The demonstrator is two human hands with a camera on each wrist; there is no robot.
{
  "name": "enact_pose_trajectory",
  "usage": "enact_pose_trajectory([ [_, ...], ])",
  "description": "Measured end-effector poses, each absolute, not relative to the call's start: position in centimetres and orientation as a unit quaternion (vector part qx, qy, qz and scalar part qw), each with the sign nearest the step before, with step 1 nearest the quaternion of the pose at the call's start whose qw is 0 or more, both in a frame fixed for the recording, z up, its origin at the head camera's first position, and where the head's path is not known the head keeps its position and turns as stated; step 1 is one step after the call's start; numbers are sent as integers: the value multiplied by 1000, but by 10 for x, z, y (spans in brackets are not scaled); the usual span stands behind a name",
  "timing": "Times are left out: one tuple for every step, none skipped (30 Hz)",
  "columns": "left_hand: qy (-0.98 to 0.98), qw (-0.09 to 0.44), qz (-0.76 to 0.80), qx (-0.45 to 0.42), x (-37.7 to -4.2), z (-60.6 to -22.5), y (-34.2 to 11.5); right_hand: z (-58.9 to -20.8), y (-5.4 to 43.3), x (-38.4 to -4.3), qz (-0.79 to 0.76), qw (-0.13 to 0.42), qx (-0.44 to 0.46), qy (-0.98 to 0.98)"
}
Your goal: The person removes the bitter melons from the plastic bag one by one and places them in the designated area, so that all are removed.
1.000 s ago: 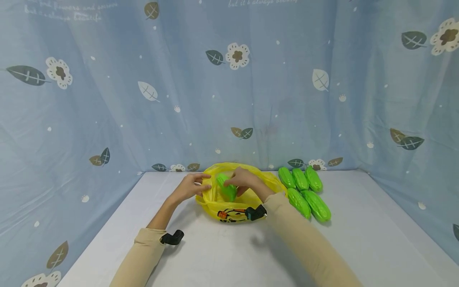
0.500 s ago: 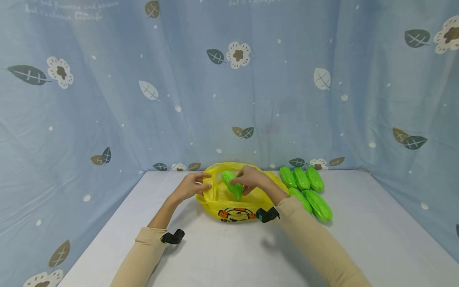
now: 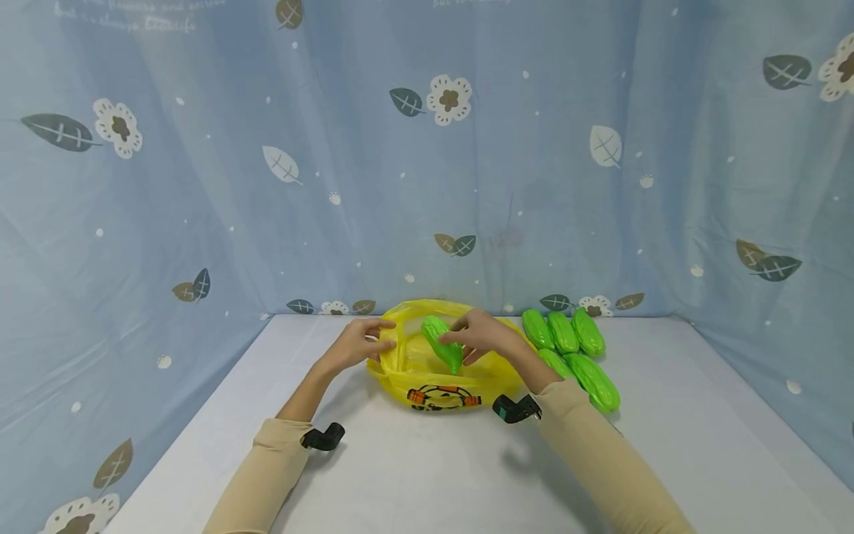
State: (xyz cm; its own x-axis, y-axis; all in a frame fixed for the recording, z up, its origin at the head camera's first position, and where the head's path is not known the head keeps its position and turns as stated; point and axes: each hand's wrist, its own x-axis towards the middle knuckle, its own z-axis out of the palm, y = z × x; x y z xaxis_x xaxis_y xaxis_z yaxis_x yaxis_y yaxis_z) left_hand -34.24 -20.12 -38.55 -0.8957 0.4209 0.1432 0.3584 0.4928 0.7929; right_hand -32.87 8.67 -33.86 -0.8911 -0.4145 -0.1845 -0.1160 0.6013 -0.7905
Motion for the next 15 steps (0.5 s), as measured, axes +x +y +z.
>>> enact_pose_trajectory([
  [863,37,451,225,-339,-381,-199,-338,88,-328,-423,178,-150,876],
  [863,38,451,224,-335,-376,-198,-337,89,-326,-424,177,-151,875],
  [862,38,452,225,-331,-371,-197,-337,91,-325,-425,175,-152,875],
  [861,40,454,226,-327,-367,-196,-336,92,-323,-424,174,-155,875],
  [860,41,455,226,-325,-364,-195,-337,94,-323,-426,172,-155,875],
  [860,41,455,226,-323,-362,-195,-337,96,-322,-425,169,-157,875],
  [860,41,455,227,-322,-361,-194,-338,98,-322,-424,165,-158,876],
  [860,42,456,227,-322,-361,-195,-338,100,-322,-422,162,-159,878],
  [859,43,456,228,-322,-362,-195,-339,102,-322,-421,160,-158,879],
  [860,45,455,227,-322,-362,-195,-339,104,-322,-421,158,-159,879],
  [860,45,455,226,-322,-361,-195,-340,106,-322,-420,155,-158,880],
  [860,46,455,226,-322,-361,-195,-340,108,-322,-420,153,-157,881],
  [860,46,456,226,-322,-361,-195,-339,111,-321,-421,151,-156,880],
  [860,46,456,225,-322,-361,-195,-339,113,-320,-425,151,-153,879],
  [860,47,456,225,-322,-362,-195,-339,115,-319,-428,150,-152,878],
])
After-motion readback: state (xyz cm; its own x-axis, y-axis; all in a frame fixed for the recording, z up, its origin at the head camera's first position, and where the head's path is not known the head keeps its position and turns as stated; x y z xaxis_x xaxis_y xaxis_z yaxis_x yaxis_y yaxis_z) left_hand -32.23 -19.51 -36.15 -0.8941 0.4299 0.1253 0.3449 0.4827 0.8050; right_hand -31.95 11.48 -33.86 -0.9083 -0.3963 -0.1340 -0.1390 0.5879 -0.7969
